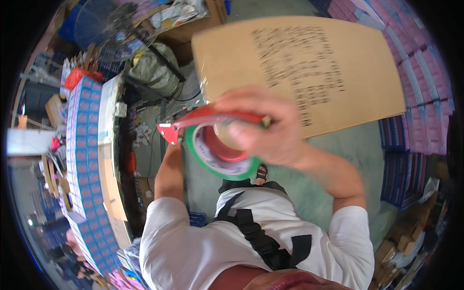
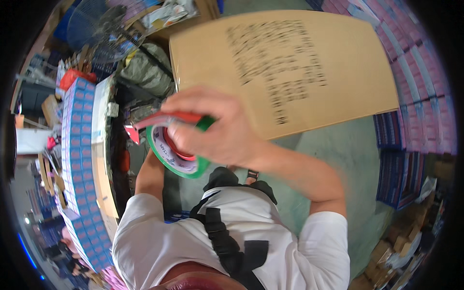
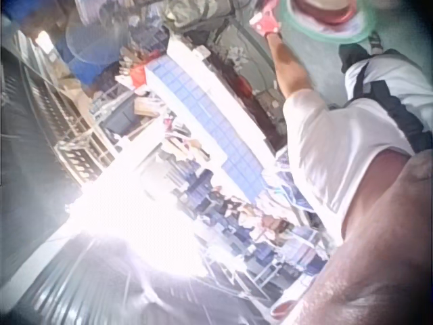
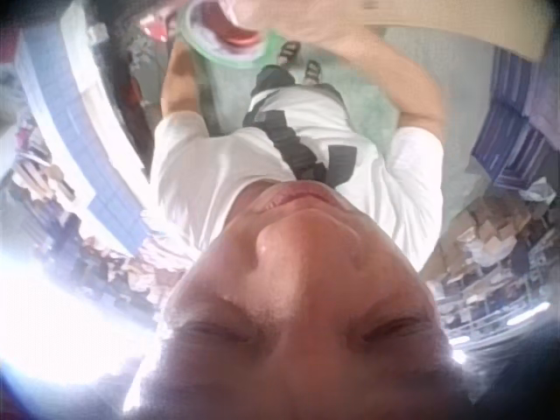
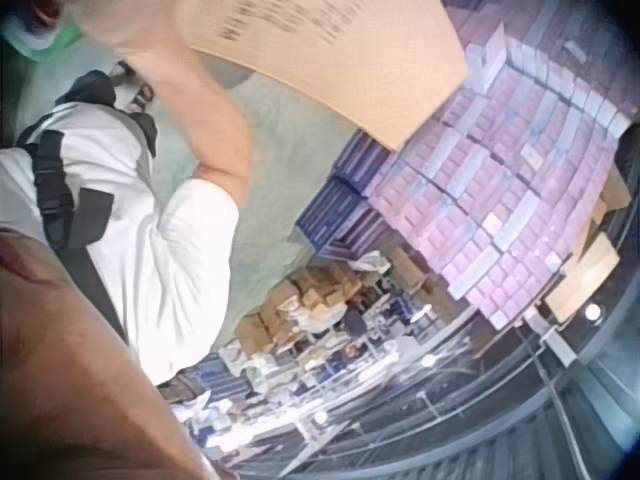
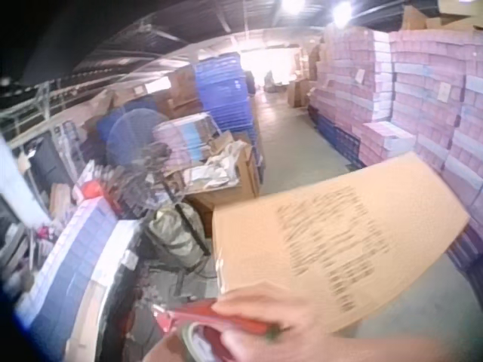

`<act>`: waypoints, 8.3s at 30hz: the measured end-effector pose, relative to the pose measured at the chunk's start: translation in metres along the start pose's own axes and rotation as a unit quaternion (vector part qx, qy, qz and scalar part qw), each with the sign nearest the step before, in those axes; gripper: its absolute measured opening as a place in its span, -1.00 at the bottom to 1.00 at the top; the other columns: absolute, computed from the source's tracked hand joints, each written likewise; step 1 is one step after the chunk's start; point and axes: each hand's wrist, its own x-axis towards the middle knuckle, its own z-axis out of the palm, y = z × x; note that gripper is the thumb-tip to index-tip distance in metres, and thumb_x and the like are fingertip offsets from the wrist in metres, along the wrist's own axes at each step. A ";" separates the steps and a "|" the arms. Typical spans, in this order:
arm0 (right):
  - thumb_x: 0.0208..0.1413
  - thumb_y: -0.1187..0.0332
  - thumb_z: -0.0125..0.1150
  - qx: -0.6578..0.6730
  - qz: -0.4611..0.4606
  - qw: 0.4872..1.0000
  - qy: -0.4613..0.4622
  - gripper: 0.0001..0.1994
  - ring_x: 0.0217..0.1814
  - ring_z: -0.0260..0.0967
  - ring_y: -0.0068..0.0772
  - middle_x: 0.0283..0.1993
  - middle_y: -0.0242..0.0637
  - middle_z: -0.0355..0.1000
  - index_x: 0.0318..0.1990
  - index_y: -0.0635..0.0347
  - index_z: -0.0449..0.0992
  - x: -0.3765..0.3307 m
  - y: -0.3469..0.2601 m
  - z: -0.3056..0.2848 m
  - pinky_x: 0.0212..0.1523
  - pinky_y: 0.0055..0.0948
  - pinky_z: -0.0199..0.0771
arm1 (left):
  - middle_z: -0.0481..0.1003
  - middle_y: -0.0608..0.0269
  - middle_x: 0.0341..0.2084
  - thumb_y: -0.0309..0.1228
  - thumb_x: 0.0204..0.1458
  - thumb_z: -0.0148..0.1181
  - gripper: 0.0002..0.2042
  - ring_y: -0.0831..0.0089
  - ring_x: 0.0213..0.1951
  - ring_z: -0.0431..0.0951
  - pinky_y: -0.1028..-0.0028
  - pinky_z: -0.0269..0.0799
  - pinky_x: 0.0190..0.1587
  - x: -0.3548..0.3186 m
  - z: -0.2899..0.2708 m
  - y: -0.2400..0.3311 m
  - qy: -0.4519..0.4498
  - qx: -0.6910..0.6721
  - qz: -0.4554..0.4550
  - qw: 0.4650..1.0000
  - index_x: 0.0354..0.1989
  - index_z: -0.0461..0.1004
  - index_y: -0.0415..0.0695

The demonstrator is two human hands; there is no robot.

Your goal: The person assembles a flat cardboard box by folding its flaps and securing them with yellow tape. They then use a tape dispenser to apply clear packing tape to seal the box. The person handles multiple boxes and stacks them.

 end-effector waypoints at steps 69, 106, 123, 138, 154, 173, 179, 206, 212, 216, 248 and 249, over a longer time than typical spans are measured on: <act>0.12 -0.11 0.05 -0.564 0.257 0.711 -0.332 -0.45 0.17 0.28 -0.12 0.10 -0.20 0.40 0.15 0.02 0.39 -0.097 0.247 0.052 0.27 -0.09 0.08 | 0.29 -0.32 0.12 0.23 -0.07 0.14 -0.02 -0.06 0.19 0.30 0.20 0.23 0.21 -0.072 0.055 -0.086 0.182 0.856 0.150 0.460 0.27 0.06 -0.43; -0.07 0.22 0.25 -0.538 0.213 0.665 -0.473 -0.57 -0.18 0.45 -0.08 -0.24 -0.20 0.45 0.03 -0.01 0.45 0.039 0.378 -0.072 -0.20 -0.13 0.47 | 0.54 -0.16 -0.29 -0.01 0.09 0.08 -0.53 -0.04 -0.14 0.53 0.14 0.43 -0.08 0.129 0.129 -0.096 0.323 0.847 0.260 0.333 -0.04 0.49 -0.17; -0.10 0.30 0.24 -0.571 0.395 0.516 -0.502 -0.24 0.49 -0.68 0.32 0.49 0.02 -0.63 0.34 -0.01 0.13 -0.242 0.469 0.024 0.41 0.14 -0.41 | 0.52 -0.07 -0.19 -0.03 0.13 0.01 -0.57 0.01 -0.07 0.49 0.15 0.40 -0.02 0.098 0.131 -0.097 0.322 0.870 0.215 0.305 -0.03 0.45 -0.13; 0.07 0.53 0.07 -0.410 0.209 0.840 -0.287 -0.79 0.09 0.32 -0.06 0.06 -0.09 0.38 -0.12 0.26 0.51 -0.144 0.355 0.039 0.06 -0.26 0.38 | 0.49 0.24 -0.50 -0.27 -0.07 0.30 -0.71 0.35 -0.43 0.51 0.32 0.39 -0.36 -0.316 0.201 -0.224 -0.394 0.741 0.173 0.515 -0.28 0.46 -0.21; 0.19 0.44 0.04 -0.175 0.220 0.856 -0.433 -0.80 -0.28 0.46 -0.51 -0.22 -0.27 0.54 -0.11 0.29 0.52 -0.035 0.327 0.396 -0.29 -0.53 0.44 | 0.38 0.19 -0.67 -0.28 -0.30 0.18 -0.78 0.25 -0.60 0.46 0.30 0.30 -0.62 -0.515 0.230 -0.203 -0.190 0.766 0.607 0.092 -0.64 0.42 -0.19; 0.06 0.30 0.17 -0.005 -0.216 0.667 -0.713 -0.79 -0.16 0.44 -0.11 -0.21 -0.20 0.49 -0.17 0.13 0.56 -0.014 0.341 0.866 -0.13 -0.26 0.45 | 0.35 0.29 -0.52 -0.34 -0.12 0.22 -0.84 0.37 -0.45 0.43 0.43 0.36 -0.47 -0.562 0.255 0.024 0.108 0.772 0.591 0.210 -0.46 0.40 -0.12; 0.05 0.11 0.15 -0.169 -0.293 0.639 -0.691 -0.45 0.40 -0.09 0.12 0.38 -0.06 0.02 0.24 -0.08 0.30 0.034 0.410 0.924 0.32 0.20 -0.16 | 0.35 0.05 0.11 -0.62 -0.10 0.04 -0.52 -0.02 0.08 0.34 0.20 0.36 0.07 -0.650 0.101 0.209 0.614 0.671 0.405 0.099 0.09 0.37 -0.06; 0.20 0.05 -0.07 -0.266 -0.292 0.556 -0.731 -0.50 0.47 -0.24 0.19 0.43 -0.19 -0.02 0.28 -0.09 0.25 -0.033 0.392 0.947 0.35 0.24 -0.28 | 0.42 0.11 -0.17 -0.11 -0.10 0.23 -0.56 0.09 0.01 0.35 -0.17 0.07 0.13 -0.666 -0.046 0.239 0.755 0.578 0.301 0.069 -0.09 0.44 -0.09; 0.17 0.05 -0.02 -0.268 -0.328 0.556 -0.715 -0.51 0.39 -0.07 0.14 0.38 -0.20 0.07 0.24 -0.08 0.30 -0.046 0.381 0.954 0.29 0.16 -0.10 | 0.43 0.11 -0.21 -0.08 -0.09 0.23 -0.54 0.14 -0.06 0.37 0.02 0.16 0.08 -0.666 -0.051 0.240 0.770 0.516 0.361 0.105 -0.06 0.45 -0.10; 0.11 0.08 0.08 -0.247 -0.344 0.588 -0.689 -0.51 0.34 0.01 0.08 0.31 -0.11 0.14 0.19 -0.03 0.35 -0.046 0.367 0.959 0.26 0.12 -0.03 | 0.39 -0.02 -0.10 -0.20 -0.10 0.28 -0.50 0.08 -0.01 0.35 0.08 0.20 0.07 -0.662 -0.073 0.210 0.767 0.400 0.497 0.072 0.01 0.39 -0.18; -0.05 0.30 0.17 0.027 -0.212 0.646 -0.732 -0.87 0.15 0.29 0.02 0.05 -0.21 0.43 -0.42 0.13 0.56 -0.079 0.325 0.987 0.15 -0.05 0.24 | 0.49 -0.04 -0.24 -0.25 0.13 0.17 -0.62 0.18 -0.34 0.61 0.26 0.62 -0.32 -0.579 -0.073 0.179 0.339 -0.214 0.590 0.701 -0.07 0.33 -0.32; -0.03 0.31 0.13 -0.018 -0.120 0.667 -0.735 -0.85 0.15 0.29 0.09 0.08 -0.18 0.43 -0.47 0.17 0.54 -0.066 0.334 1.011 0.16 -0.07 0.24 | 0.50 -0.05 -0.21 -0.20 0.13 0.16 -0.58 0.16 -0.39 0.62 0.30 0.63 -0.37 -0.577 -0.069 0.178 0.360 -0.187 0.573 0.712 -0.04 0.35 -0.34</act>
